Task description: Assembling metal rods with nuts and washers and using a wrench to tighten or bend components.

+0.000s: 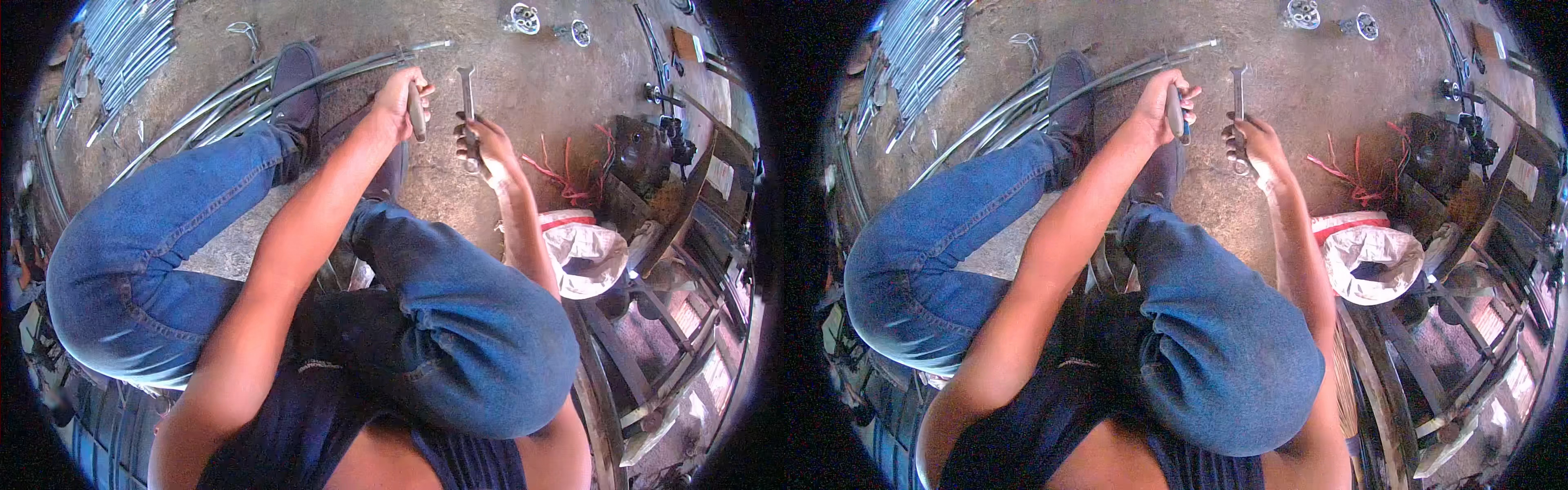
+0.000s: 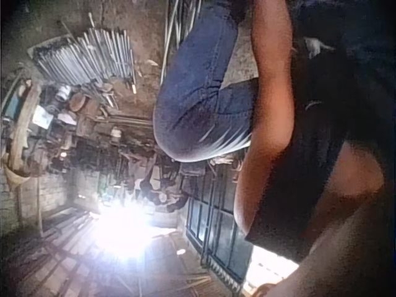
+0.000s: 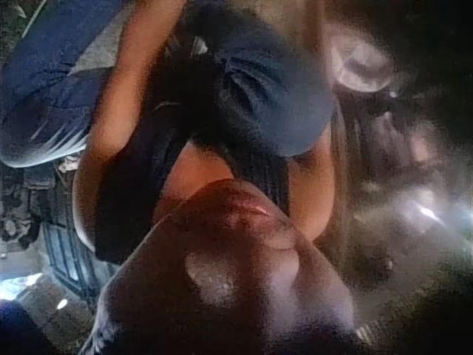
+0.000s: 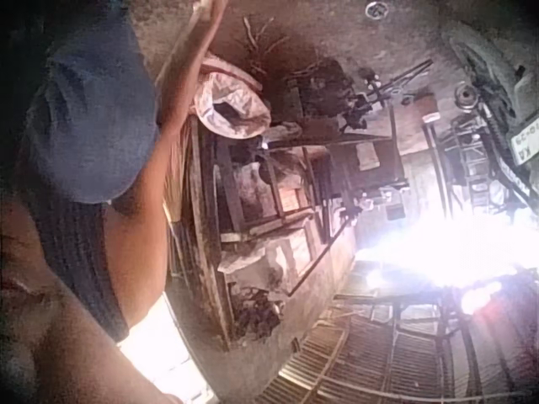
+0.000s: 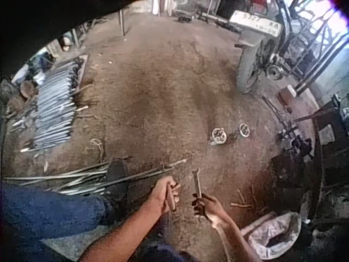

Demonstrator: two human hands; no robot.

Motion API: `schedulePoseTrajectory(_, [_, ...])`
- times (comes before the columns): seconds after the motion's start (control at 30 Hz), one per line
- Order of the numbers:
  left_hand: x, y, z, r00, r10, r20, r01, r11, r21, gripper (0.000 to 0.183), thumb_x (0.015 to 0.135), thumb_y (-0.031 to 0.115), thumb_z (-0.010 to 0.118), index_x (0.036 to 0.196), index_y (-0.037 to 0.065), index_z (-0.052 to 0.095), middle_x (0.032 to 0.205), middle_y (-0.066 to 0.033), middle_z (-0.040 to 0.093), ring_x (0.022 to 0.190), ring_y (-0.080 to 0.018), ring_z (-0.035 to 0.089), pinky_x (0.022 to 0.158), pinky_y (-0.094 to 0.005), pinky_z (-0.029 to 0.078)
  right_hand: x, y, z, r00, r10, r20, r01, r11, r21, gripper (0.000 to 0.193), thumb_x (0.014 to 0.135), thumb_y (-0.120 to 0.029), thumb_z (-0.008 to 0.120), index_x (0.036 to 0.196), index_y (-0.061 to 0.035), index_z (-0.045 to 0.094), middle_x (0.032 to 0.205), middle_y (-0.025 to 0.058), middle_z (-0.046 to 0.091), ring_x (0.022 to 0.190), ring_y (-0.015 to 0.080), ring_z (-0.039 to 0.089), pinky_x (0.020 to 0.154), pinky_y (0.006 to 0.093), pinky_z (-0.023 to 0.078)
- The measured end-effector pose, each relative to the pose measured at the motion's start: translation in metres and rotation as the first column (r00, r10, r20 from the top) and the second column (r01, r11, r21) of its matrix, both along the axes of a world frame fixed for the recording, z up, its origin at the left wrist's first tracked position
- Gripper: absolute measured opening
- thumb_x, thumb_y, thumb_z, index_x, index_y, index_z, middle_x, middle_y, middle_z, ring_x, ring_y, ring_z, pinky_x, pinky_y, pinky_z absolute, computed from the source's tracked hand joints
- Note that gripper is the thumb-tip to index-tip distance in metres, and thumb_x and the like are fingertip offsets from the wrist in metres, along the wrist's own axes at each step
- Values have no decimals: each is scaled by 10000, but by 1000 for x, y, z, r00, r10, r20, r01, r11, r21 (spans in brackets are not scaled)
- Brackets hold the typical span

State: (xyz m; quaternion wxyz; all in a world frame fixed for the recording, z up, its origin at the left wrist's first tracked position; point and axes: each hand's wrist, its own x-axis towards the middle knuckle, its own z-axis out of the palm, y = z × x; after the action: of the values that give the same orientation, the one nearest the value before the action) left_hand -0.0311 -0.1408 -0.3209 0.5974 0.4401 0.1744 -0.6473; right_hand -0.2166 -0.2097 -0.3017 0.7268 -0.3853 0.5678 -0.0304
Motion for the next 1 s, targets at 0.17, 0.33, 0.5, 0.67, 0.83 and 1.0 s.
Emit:
schedulePoseTrajectory(0.17, [9,-2,0,995,-59,-83,54,996,-64,133,712,218,610,688,125,518,892,-103,573,557,-141,473,527,-323,404,-26,27,-77,994,-101,46,103,994,-40,324,1000,-187,506,1251,8,563,902,98,672,649,156,600,586,277,507])
schedulePoseTrajectory(0.33, [15,7,3,992,-94,-82,87,993,-79,124,730,186,604,684,94,535,923,-138,588,560,-152,508,505,-331,419,-36,52,-98,982,143,-120,-184,845,-503,433,885,-32,519,1317,-42,533,965,190,688,820,320,686,695,388,543])
schedulePoseTrajectory(0.5, [24,19,3,993,-67,-95,62,996,-57,123,757,149,603,743,52,528,1055,-162,580,570,-104,506,541,-315,452,-4,25,-86,787,291,-545,-585,70,-808,591,729,5,563,1312,-94,570,1334,177,529,1196,433,511,983,472,463])
schedulePoseTrajectory(0.67, [11,9,6,992,-43,-118,34,997,-75,131,744,152,602,729,73,499,1010,-136,585,570,-86,487,540,-306,438,-9,-36,-102,437,462,-772,-744,-297,-599,575,752,-48,601,1312,-177,580,1360,94,504,1275,358,434,1081,525,344])
schedulePoseTrajectory(0.83, [16,13,-1,989,-43,-142,35,998,-56,136,738,166,603,727,81,497,1025,-133,574,566,-90,481,534,-305,426,-12,-56,-93,185,420,-888,-673,-604,-426,427,810,-126,627,1232,-186,614,1247,75,543,1247,292,464,1078,530,327])
schedulePoseTrajectory(1.0, [-2,19,4,986,-51,-158,44,998,-47,140,740,172,602,735,71,507,1021,-137,566,561,-95,483,532,-306,432,-85,-63,-49,195,610,-768,-829,-316,-461,242,870,-114,618,1112,-132,621,1104,74,602,1068,287,597,912,524,444])
